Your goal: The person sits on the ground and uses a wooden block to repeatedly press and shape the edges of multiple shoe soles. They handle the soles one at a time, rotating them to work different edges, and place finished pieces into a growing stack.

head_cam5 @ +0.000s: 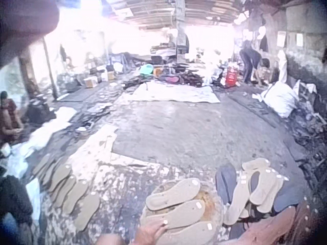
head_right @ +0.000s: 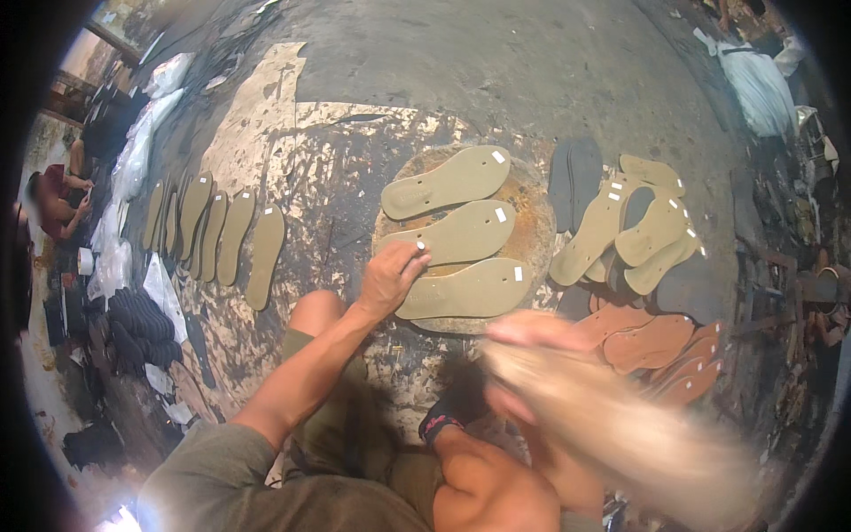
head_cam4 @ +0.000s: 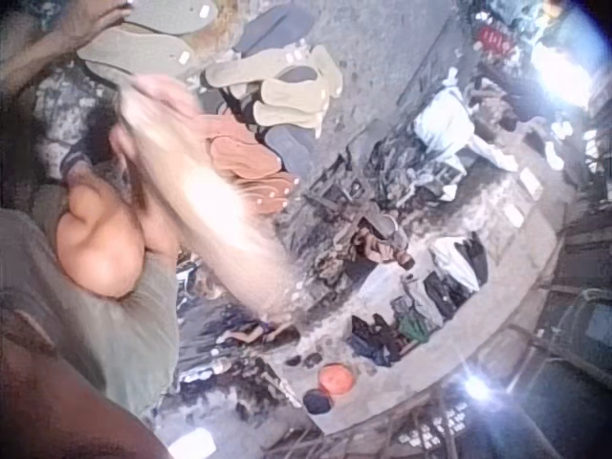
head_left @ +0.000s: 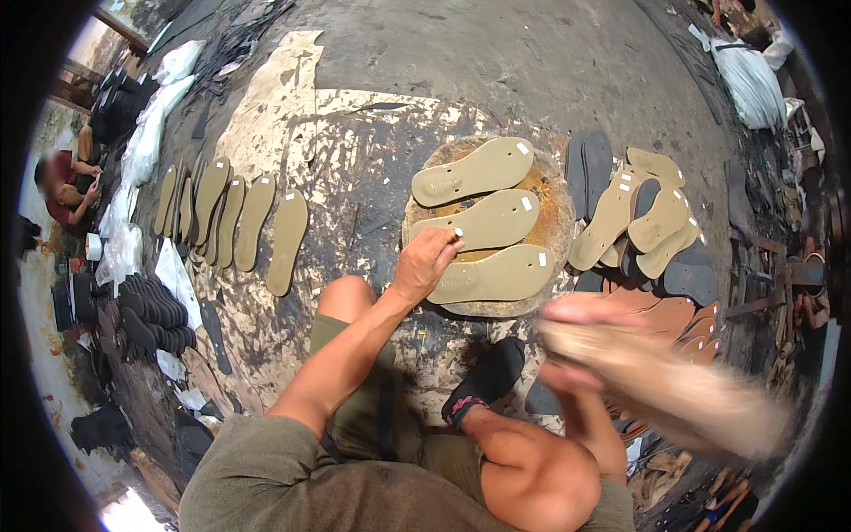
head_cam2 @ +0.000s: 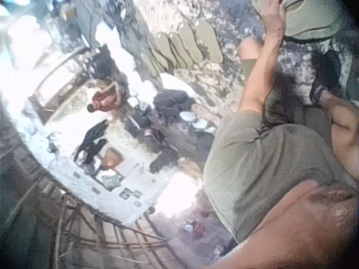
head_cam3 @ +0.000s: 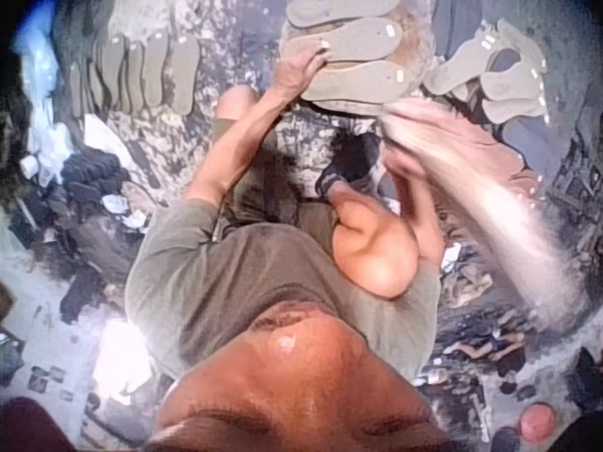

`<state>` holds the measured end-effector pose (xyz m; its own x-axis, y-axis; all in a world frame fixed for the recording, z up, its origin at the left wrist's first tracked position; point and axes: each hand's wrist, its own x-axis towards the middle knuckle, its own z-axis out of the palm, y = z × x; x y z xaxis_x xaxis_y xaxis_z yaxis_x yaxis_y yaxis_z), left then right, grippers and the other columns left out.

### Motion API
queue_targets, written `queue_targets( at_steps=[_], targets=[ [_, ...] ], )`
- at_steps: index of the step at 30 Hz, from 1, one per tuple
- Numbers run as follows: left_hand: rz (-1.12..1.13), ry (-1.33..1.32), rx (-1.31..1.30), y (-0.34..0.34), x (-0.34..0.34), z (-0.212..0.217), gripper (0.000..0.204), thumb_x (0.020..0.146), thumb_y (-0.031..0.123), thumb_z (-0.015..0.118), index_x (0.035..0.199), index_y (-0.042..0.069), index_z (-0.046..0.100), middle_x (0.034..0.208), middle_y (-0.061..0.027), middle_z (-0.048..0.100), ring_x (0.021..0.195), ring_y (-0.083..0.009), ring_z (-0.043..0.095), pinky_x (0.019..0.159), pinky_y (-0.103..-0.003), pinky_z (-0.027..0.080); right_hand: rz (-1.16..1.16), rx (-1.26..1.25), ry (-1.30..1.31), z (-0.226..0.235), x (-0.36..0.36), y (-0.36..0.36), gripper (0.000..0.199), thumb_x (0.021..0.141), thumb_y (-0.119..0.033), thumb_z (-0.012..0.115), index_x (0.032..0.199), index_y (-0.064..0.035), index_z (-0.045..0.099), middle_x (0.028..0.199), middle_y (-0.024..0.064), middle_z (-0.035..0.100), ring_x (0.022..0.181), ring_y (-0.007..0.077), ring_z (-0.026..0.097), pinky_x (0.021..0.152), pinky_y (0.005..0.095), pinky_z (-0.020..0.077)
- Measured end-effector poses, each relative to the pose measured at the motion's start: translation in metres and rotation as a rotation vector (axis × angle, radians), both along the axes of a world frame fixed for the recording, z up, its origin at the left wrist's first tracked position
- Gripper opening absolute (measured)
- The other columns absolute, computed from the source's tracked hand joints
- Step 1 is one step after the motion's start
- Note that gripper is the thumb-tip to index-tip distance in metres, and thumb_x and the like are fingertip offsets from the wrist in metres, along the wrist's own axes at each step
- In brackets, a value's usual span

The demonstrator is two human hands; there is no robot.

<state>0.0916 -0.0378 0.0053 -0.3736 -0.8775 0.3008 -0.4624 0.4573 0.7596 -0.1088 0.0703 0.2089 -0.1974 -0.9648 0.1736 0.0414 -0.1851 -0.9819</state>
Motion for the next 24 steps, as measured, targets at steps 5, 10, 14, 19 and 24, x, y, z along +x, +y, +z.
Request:
queue_targets(
  at_steps=[5, 10, 14, 19, 24],
  targets=[
    [-0.077, -0.158, -0.211, -0.006, -0.004, 0.010, 0.021, 0.090, 0.005, 0.071, 0.111, 0.003, 0.069, 0.103, -0.0145, 0.070, 0.103, -0.0378, 0.066, 0.090, -0.042, 0.056, 0.396, 0.831, 0.083, -0.163, -0.022, 0.039, 0.064, 0.102, -0.054, 0.059, 0.128, 0.0052, 0.063, 0.119, 0.0226, 0.071, 0.116, 0.0305, 0.065, 0.101, 0.0420, 0.0485],
    [0.351, 0.569, 0.338, -0.017, -0.016, 0.044, 0.024, 0.105, 0.025, 0.065, 0.109, 0.001, 0.069, 0.095, -0.0095, 0.073, 0.081, -0.0167, 0.072, 0.073, -0.035, 0.056, 0.282, 0.797, 0.023, -0.177, -0.030, 0.064, 0.046, 0.108, -0.047, 0.057, 0.112, -0.0014, 0.063, 0.089, 0.0028, 0.066, 0.079, 0.0116, 0.062, 0.070, 0.0313, 0.0527],
    [0.207, 0.128, 0.608, 0.011, -0.011, 0.048, 0.029, 0.109, 0.029, 0.060, 0.110, 0.001, 0.068, 0.085, -0.0069, 0.072, 0.081, -0.0114, 0.071, 0.073, -0.032, 0.056, 0.251, 0.891, -0.003, -0.164, -0.018, 0.063, 0.046, 0.107, -0.046, 0.057, 0.109, -0.0007, 0.061, 0.088, 0.0055, 0.066, 0.077, 0.0147, 0.065, 0.070, 0.0320, 0.0551],
    [0.121, 0.142, 0.516, 0.034, -0.006, 0.027, 0.025, 0.107, 0.024, 0.062, 0.112, 0.000, 0.069, 0.088, -0.0105, 0.076, 0.083, -0.0150, 0.075, 0.074, -0.031, 0.057, 0.253, 0.900, -0.275, -0.130, -0.028, 0.062, 0.047, 0.108, -0.045, 0.055, 0.111, 0.0006, 0.063, 0.087, 0.0091, 0.069, 0.072, 0.0194, 0.070, 0.067, 0.0335, 0.0583],
    [0.055, 0.113, 0.488, 0.025, -0.009, 0.024, 0.022, 0.105, 0.020, 0.064, 0.108, -0.001, 0.069, 0.090, -0.0137, 0.075, 0.079, -0.0210, 0.074, 0.072, -0.034, 0.057, 0.241, 0.748, -0.243, 0.021, -0.047, 0.024, 0.047, 0.107, -0.047, 0.056, 0.109, -0.0001, 0.063, 0.090, 0.0088, 0.069, 0.077, 0.0176, 0.068, 0.071, 0.0310, 0.0570]
  ],
)
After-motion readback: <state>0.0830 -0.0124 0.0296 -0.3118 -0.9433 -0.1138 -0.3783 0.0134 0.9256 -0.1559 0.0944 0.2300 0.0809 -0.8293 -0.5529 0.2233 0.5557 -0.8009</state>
